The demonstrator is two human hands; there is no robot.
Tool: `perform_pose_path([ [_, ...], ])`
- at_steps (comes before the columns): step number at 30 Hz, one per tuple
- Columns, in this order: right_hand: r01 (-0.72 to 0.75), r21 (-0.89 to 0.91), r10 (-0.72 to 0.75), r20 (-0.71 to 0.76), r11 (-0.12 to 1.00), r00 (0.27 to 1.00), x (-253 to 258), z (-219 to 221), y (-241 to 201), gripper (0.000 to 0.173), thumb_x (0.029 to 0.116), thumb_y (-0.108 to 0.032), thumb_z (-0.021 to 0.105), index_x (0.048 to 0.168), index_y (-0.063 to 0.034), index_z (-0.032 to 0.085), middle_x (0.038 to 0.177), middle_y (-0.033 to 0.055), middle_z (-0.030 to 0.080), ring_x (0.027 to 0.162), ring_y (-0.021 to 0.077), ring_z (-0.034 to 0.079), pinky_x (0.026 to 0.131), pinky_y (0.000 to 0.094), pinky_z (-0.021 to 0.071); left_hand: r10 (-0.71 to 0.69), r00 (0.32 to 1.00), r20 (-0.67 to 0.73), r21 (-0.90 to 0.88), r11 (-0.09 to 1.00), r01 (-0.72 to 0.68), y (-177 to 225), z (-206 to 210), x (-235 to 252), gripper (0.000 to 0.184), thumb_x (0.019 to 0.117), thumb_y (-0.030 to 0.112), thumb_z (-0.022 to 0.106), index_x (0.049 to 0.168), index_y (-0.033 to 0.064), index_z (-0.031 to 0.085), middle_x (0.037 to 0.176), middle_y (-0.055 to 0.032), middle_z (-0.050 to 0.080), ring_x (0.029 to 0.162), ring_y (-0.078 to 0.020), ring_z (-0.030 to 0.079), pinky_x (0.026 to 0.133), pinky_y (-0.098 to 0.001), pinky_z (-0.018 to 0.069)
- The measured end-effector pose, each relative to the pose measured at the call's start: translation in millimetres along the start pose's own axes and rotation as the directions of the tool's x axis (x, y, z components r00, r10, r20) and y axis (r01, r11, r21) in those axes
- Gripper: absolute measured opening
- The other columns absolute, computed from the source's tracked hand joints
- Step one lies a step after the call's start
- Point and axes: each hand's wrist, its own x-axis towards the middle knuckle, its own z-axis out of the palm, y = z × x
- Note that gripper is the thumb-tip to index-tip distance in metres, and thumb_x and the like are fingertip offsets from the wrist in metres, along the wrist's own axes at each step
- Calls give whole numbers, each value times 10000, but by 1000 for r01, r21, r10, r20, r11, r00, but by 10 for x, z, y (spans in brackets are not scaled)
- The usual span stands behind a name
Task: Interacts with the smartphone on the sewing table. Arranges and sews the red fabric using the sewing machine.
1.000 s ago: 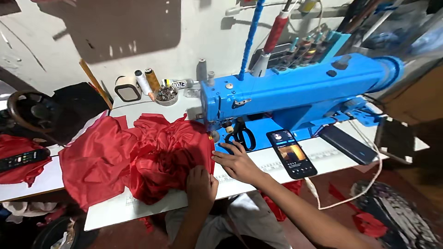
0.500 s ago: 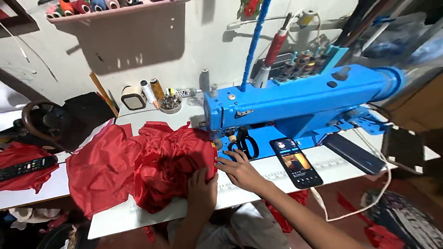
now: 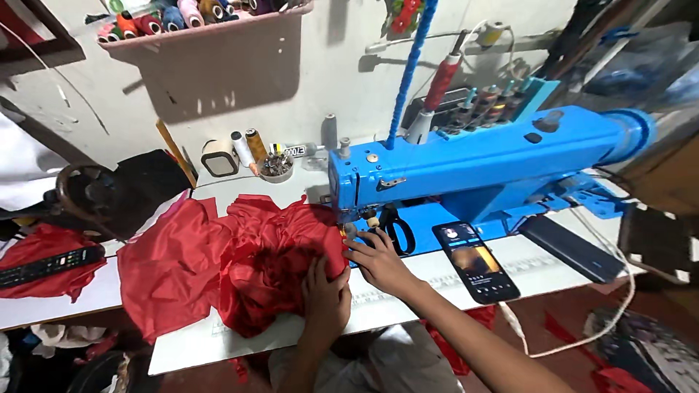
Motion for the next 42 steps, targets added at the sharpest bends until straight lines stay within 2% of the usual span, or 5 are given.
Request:
perform_pose_path([
  [17, -187, -109, 188, 1, 976, 982, 79, 13, -54, 438, 936, -48, 598, 1305, -254, 711, 1366, 177, 639, 1350, 518, 491, 1085, 806, 244, -199, 977, 76, 36, 980, 197, 256, 50, 199, 408, 991, 204, 523, 1365, 246, 679, 1574, -237, 411, 1500, -445, 285, 1139, -640, 265],
  [22, -202, -149, 205, 1, 968, 979, 79, 49, -47, 476, 937, -49, 593, 1352, -265, 683, 1364, 190, 635, 1351, 510, 493, 1096, 790, 251, -79, 995, 62, 37, 996, 77, 175, 46, 117, 487, 980, 259, 556, 1460, 180, 588, 1557, -277, 415, 1458, -464, 363, 1134, -628, 315],
  [30, -213, -149, 218, 13, 966, 976, 90, 27, -60, 524, 916, -16, 595, 1367, -272, 671, 1355, 206, 632, 1335, 515, 504, 1091, 778, 273, 243, 959, -146, 305, 933, -190, -257, -209, -273, 173, 915, 101, 658, 1004, 22, 784, 1033, -166, 746, 974, -339, 735, 804, -465, 613],
  [35, -215, -107, 218, 19, 971, 976, 62, 15, -41, 490, 947, -34, 565, 1364, -267, 674, 1374, 191, 628, 1349, 499, 496, 1096, 775, 260, 499, 856, -134, 327, 838, -437, -204, -131, -240, 173, 927, 89, 609, 918, 83, 782, 1050, -72, 769, 1046, -253, 727, 858, -406, 585],
  [42, -110, -30, 110, 14, 994, 994, -244, -125, -7, 449, 984, -64, 501, 1357, -229, 688, 1432, 34, 636, 1404, 443, 481, 1096, 785, 255, 315, 940, -132, -2, 948, -318, -14, 38, -273, 255, 977, 138, 529, 883, 37, 743, 1006, -92, 762, 998, -243, 737, 874, -411, 592],
])
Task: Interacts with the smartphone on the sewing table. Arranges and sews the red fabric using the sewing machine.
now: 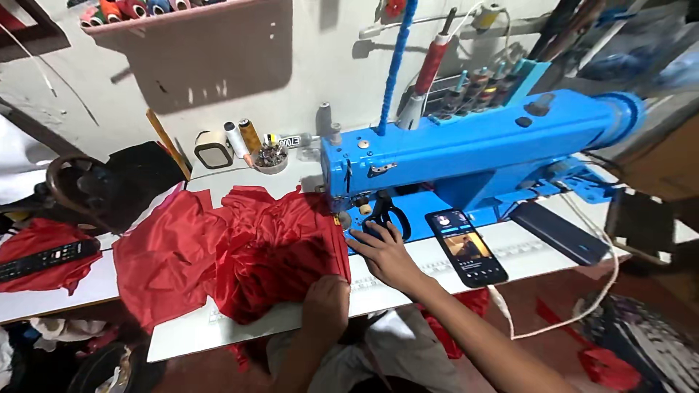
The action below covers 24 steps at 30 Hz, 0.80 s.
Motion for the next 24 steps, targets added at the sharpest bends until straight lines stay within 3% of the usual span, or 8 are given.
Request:
perform_pose_path([
  [4, 67, 37, -66, -15, 997, 998, -63, -17, 17, 414, 1009, -92, 485, 1352, -199, 691, 1421, -12, 647, 1403, 395, 504, 1092, 779, 267, -33, 999, -27, 12, 999, 33, -10, 23, -6, 246, 937, 142, 550, 828, 25, 737, 1075, -121, 749, 1010, -265, 726, 861, -419, 587],
  [6, 32, 69, -28, -48, 997, 998, -34, -39, -37, 366, 1042, -174, 467, 1312, -174, 715, 1324, 4, 705, 1311, 355, 586, 1064, 683, 370, -8, 1000, 7, 122, 993, 7, -81, -3, 35, 257, 945, 185, 550, 809, 49, 721, 1176, -123, 737, 1051, -279, 721, 849, -455, 580],
  [9, -30, 112, 39, -80, 993, 996, 32, -87, -139, 342, 1042, -216, 478, 1205, -103, 757, 1124, 76, 760, 1073, 333, 676, 885, 538, 496, -74, 987, 140, 167, 985, 50, -148, -116, 127, 306, 990, 287, 561, 980, 35, 732, 1285, -133, 702, 1211, -331, 661, 938, -569, 515],
  [12, -143, 229, 147, 0, 963, 989, 49, -134, -219, 349, 1053, -211, 482, 1197, -30, 744, 1092, 153, 747, 1037, 331, 708, 921, 492, 555, -92, 988, 125, 201, 977, 66, -143, -159, 166, 405, 959, 387, 629, 1105, 21, 722, 1196, -158, 723, 1140, -358, 685, 903, -588, 528],
  [15, -381, 440, 354, 146, 813, 924, 48, -227, -358, 337, 1056, -205, 510, 1206, 10, 721, 1013, 147, 744, 875, 212, 713, 833, 380, 574, -39, 996, 82, 308, 951, 12, -133, -94, 153, 359, 950, 307, 641, 1177, 51, 750, 1117, -154, 741, 1045, -376, 706, 834, -573, 551],
  [18, -599, 605, 483, 368, 524, 794, 64, -281, -462, 308, 1073, -221, 519, 1212, 3, 678, 864, 43, 698, 609, 60, 637, 594, 235, 563, 80, 996, 26, 370, 925, -84, -181, -41, 163, 183, 904, 115, 681, 1041, 88, 801, 967, -115, 740, 900, -319, 711, 791, -499, 547],
  [21, -682, 648, 522, 474, 338, 709, 90, -277, -526, 286, 1078, -245, 533, 1166, -12, 673, 840, 26, 704, 543, 55, 619, 514, 216, 531, 121, 993, -6, 325, 939, -113, -213, -11, 195, 181, 944, 168, 629, 936, 95, 794, 919, -83, 748, 856, -269, 713, 791, -465, 534],
  [24, -690, 657, 542, 476, 304, 693, 121, -261, -571, 322, 1062, -312, 570, 1114, -15, 682, 739, 24, 677, 493, 66, 599, 473, 220, 510, 93, 995, -46, 203, 976, -82, -133, 35, 216, 240, 961, 207, 592, 922, 91, 798, 894, -80, 753, 832, -247, 725, 775, -444, 546],
])
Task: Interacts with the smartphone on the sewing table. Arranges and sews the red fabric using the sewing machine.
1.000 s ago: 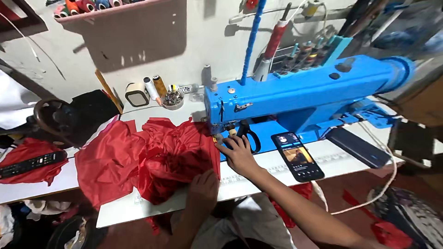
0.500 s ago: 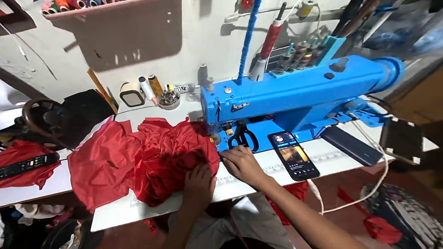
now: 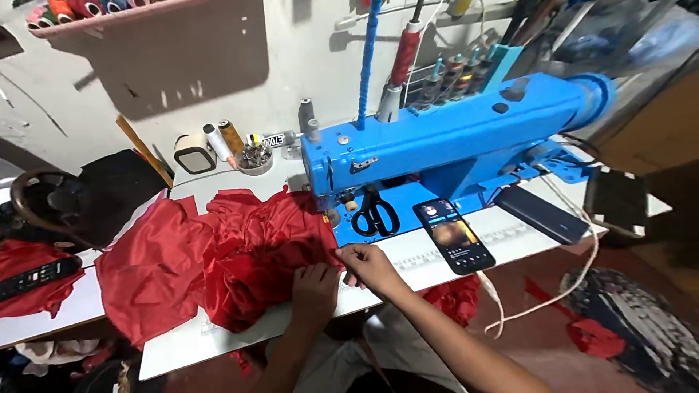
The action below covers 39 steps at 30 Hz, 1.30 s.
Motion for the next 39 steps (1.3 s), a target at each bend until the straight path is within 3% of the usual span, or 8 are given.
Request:
perform_pose_path([
  [4, 14, -126, -20, -46, 992, 999, 71, 68, -7, 240, 1018, -216, 629, 1082, 14, 660, 755, 50, 635, 538, 92, 594, 557, 267, 540, 108, 992, 64, -55, 993, -104, -15, -96, 132, 231, 948, 217, 606, 896, 102, 799, 847, -72, 743, 793, -236, 714, 818, -464, 522],
  [8, 26, -229, -45, -80, 973, 996, 92, 121, -28, 203, 996, -136, 611, 1113, 18, 672, 825, 95, 665, 662, 163, 638, 674, 358, 559, 211, 922, 325, -303, 947, -110, -314, -332, 614, 298, 1006, 196, 535, 926, 20, 762, 1034, -156, 741, 1070, -325, 696, 990, -505, 521],
  [12, 6, -229, -30, -102, 974, 994, 81, 136, 8, 215, 984, -146, 615, 1134, -6, 675, 810, 77, 663, 643, 154, 637, 653, 353, 560, 118, 811, 573, -190, 982, -8, -784, -147, 796, 441, 1080, 335, 435, 1387, 76, 617, 1532, -149, 512, 1476, -328, 414, 1207, -523, 324],
  [15, -3, -212, -20, -107, 977, 994, 66, 74, 4, 193, 987, -130, 608, 1116, -4, 677, 775, 59, 645, 589, 121, 614, 601, 311, 549, -17, 795, 606, -42, 998, 53, -829, -92, 607, 557, 1077, 459, 399, 1558, 183, 454, 1634, -147, 374, 1526, -422, 285, 1189, -675, 217],
  [24, 45, -505, -130, -134, 862, 982, 70, 237, -63, 297, 1037, -244, 555, 1164, -12, 690, 967, 170, 726, 926, 329, 710, 844, 535, 547, -294, 707, 643, 123, 951, 284, -413, -287, 642, 520, 1086, 415, 400, 1512, 139, 512, 1635, -158, 364, 1545, -442, 205, 1200, -687, 127],
  [28, 9, -579, -95, -119, 815, 988, 32, 292, -109, 333, 1044, -230, 554, 1289, -21, 637, 1052, 197, 725, 1004, 367, 708, 887, 559, 540, -90, 926, 367, -137, 979, 150, -610, -4, 752, 340, 1038, 256, 554, 1097, -23, 738, 1404, -218, 607, 1416, -375, 483, 1162, -529, 390],
  [32, 55, -628, -190, -151, 776, 970, -72, 266, -9, 373, 1047, -191, 525, 1363, -16, 619, 1109, 204, 730, 1005, 384, 717, 868, 568, 554, -106, 879, 466, -179, 961, 211, -741, 104, 779, 514, 1032, 310, 574, 1413, -35, 553, 1487, -217, 538, 1429, -340, 479, 1178, -500, 381],
  [39, 116, -621, -256, -140, 775, 957, -75, 303, 52, 407, 1040, -178, 516, 1394, 1, 606, 1111, 200, 735, 1003, 374, 722, 873, 543, 564, 102, 858, 503, -239, 971, 25, -840, 51, 661, 382, 1069, 273, 457, 1361, 138, 663, 1566, -138, 480, 1484, -408, 378, 1208, -606, 272],
])
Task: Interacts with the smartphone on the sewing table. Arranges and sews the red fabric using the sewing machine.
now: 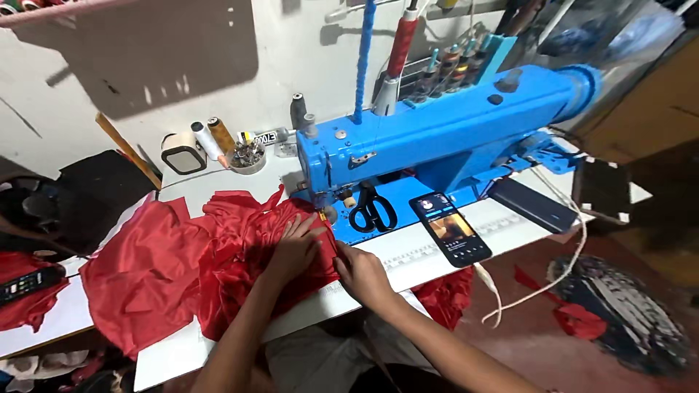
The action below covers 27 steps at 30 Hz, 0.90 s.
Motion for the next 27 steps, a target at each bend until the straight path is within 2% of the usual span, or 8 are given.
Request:
perform_pose_path([
  [4, -65, 47, 61, 72, 997, 995, 63, -8, -47, 425, 1041, -233, 554, 1410, -25, 595, 1102, 195, 736, 1013, 369, 718, 898, 553, 550, 31, 996, 86, 42, 999, -34, -6, -126, -35, 402, 1094, 271, 412, 1412, 162, 632, 1565, -169, 471, 1491, -420, 362, 1221, -592, 259],
  [10, -41, -29, 42, 61, 999, 997, 9, 34, -102, 437, 1056, -181, 498, 1464, -31, 545, 1152, 211, 723, 1023, 400, 714, 872, 569, 556, 112, 992, 61, 123, 985, -119, -36, -114, -38, 389, 1080, 207, 409, 1348, 103, 670, 1533, -126, 524, 1462, -396, 421, 1170, -638, 318],
  [12, 4, -94, -3, 5, 996, 1000, -17, 102, -92, 442, 1043, -150, 489, 1465, -33, 548, 1100, 203, 730, 929, 395, 728, 785, 553, 575, 198, 980, 20, 171, 965, -199, -1, -86, -44, 353, 1035, 108, 456, 1294, 56, 690, 1440, -136, 609, 1387, -377, 522, 1132, -634, 374],
  [14, 15, -147, -17, -9, 989, 1000, -20, 131, -102, 442, 1039, -140, 480, 1463, -41, 556, 1075, 192, 731, 878, 382, 731, 737, 535, 578, 292, 955, -59, 201, 940, -275, 40, -42, -46, 286, 994, 44, 509, 1171, 13, 731, 1276, -144, 701, 1229, -342, 650, 1063, -555, 478],
  [17, 17, -197, -11, 33, 980, 999, -2, 102, -148, 436, 1035, -127, 474, 1452, -36, 561, 1072, 197, 720, 866, 383, 724, 717, 527, 573, 287, 950, -121, 142, 953, -269, 76, -2, -68, 247, 981, 10, 532, 1105, -13, 745, 1207, -158, 723, 1141, -337, 692, 972, -490, 549],
  [22, 17, -281, 11, 98, 959, 995, 47, 50, -201, 386, 1044, -152, 448, 1374, -15, 594, 1064, 204, 718, 895, 390, 724, 717, 537, 563, 168, 978, -127, 49, 985, -163, 98, -4, -76, 306, 1030, 73, 468, 1227, 20, 697, 1224, -145, 722, 1169, -326, 681, 1002, -500, 527],
  [25, 21, -277, 26, 167, 960, 986, 54, -4, -227, 400, 1054, -207, 434, 1360, -3, 592, 1053, 208, 714, 922, 395, 718, 741, 546, 552, 212, 971, -107, 76, 976, -205, 77, 4, -86, 342, 1003, 50, 498, 1245, 108, 733, 1277, -125, 703, 1191, -331, 664, 986, -521, 523],
  [27, 30, -230, 19, 209, 973, 978, 70, -76, -214, 403, 1074, -265, 426, 1305, -5, 630, 1094, 212, 711, 993, 400, 706, 799, 569, 543, 221, 973, -71, 76, 974, -215, 85, -27, -91, 352, 986, 28, 518, 1246, 111, 740, 1305, -141, 687, 1204, -349, 653, 993, -530, 516],
])
